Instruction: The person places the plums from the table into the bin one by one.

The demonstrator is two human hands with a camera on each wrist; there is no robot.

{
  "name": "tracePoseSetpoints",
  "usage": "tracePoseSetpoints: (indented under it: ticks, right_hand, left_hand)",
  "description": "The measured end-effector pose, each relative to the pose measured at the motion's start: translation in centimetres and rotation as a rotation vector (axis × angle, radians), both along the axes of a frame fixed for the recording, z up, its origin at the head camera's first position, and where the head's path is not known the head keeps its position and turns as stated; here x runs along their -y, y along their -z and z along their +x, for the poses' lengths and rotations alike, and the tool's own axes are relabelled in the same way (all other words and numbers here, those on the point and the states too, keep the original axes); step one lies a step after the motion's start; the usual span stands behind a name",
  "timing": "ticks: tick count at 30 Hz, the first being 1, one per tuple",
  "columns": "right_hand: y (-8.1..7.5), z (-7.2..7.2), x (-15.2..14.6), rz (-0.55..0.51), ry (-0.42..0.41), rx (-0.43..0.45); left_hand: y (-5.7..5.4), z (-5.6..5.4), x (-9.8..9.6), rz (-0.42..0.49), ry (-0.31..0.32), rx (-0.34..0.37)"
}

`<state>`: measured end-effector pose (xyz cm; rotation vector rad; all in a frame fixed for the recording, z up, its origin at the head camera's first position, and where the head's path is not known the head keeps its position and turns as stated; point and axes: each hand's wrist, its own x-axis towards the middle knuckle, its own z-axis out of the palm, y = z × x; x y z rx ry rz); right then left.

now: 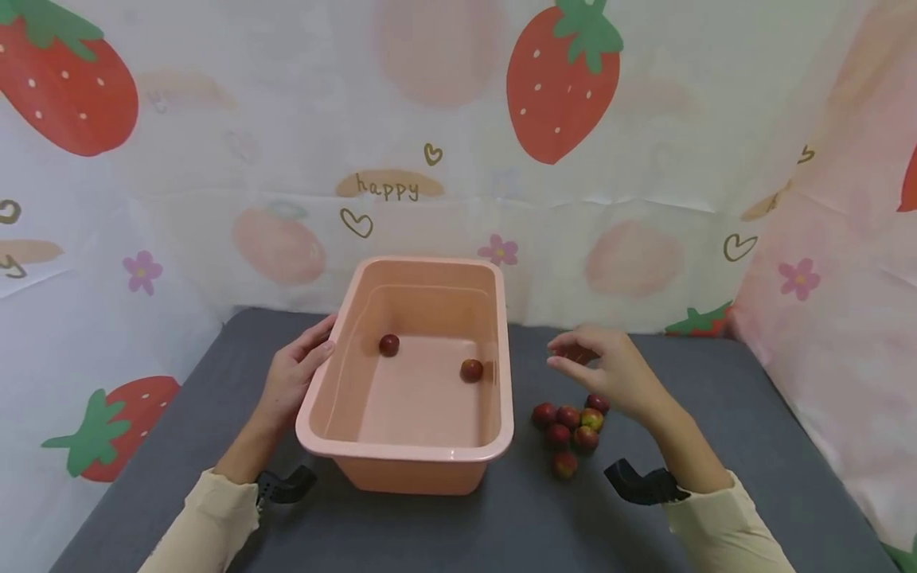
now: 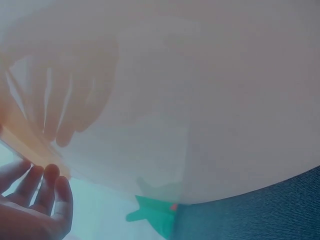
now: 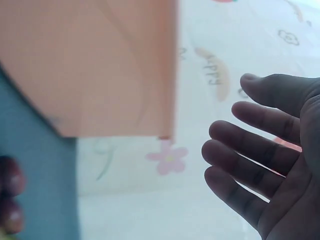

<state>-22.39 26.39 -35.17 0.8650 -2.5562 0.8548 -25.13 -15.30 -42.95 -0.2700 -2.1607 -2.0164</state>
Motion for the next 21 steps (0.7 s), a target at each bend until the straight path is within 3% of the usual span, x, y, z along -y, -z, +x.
tracePoseSetpoints:
  ticks: [5,11,21]
  right_hand:
    - [2.8,1.7,-1.1,0.011,0.036,0.009]
    - [5.9,2.7,-1.9,0.023,0.06,0.047]
    - [9.0,3.5,-2.4,0.112,0.109,0.163]
  left_hand:
    - [0.2,0.1,0.0,-0.014,0.014,-0.013]
    - [0.2,0.1,0.0,-0.005,0.026,-0.037]
    - [0.3,0.5,-0.1,-0.026,-0.006,-0.028]
